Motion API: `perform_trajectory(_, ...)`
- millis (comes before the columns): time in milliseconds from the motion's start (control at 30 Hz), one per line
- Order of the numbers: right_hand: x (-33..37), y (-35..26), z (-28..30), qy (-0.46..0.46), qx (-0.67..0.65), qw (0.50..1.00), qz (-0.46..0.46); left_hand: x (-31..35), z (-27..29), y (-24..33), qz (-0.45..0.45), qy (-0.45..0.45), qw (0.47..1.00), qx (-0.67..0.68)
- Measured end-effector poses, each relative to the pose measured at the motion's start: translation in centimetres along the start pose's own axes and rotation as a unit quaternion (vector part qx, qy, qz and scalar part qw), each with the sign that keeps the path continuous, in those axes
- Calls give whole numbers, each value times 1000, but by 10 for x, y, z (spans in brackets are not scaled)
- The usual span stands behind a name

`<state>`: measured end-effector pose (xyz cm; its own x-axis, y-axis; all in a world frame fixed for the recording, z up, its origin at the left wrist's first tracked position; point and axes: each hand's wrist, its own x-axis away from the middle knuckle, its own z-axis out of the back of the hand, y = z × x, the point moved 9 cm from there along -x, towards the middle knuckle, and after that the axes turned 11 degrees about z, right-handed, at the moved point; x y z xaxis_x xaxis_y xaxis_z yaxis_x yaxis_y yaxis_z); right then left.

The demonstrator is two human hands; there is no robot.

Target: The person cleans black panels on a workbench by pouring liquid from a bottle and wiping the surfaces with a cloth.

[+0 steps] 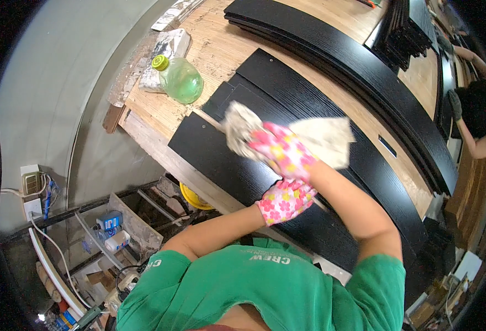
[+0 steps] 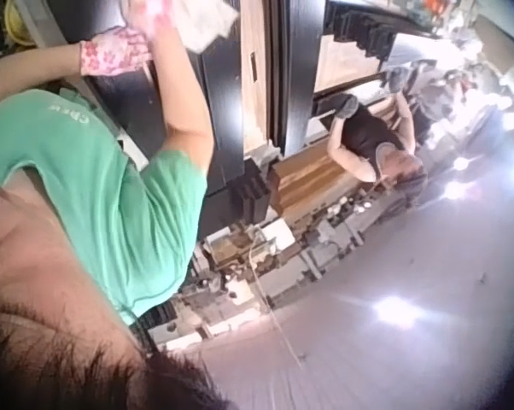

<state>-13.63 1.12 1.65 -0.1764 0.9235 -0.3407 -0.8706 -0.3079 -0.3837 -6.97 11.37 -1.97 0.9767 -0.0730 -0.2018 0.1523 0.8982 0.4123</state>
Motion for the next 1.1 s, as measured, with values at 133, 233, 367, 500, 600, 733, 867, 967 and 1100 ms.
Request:
perform_trajectory(133,-83,44,-13,57,56,994,-73,-18,30,-4,46,-39,990,131)
perform_trajectory(233,-77,66,-18,78,112,983,-121,-19,14,-13,105,-139,978,114)
perform_trajectory(367,5,14,7,56,105,972,-204,-7,14,-13,67,-90,993,45)
perform_trajectory(500,21,-6,3,-1,103,974,-200,0,0,-18,107,-183,973,97)
perform_trajectory(600,-36,52,10,90,179,963,-179,-10,37,-7,53,68,989,118)
perform_trajectory(733,-95,102,5,37,158,966,-203,-16,14,7,-7,-218,976,14)
perform_trajectory(867,-28,41,1,72,139,980,-124,-3,31,-10,12,100,993,59)
perform_trajectory(967,33,7,7,-7,124,971,-207,-6,3,-16,55,-64,996,30)
perform_trajectory(1100,-4,33,4,61,145,973,-168,-5,-5,-9,60,-106,989,78)
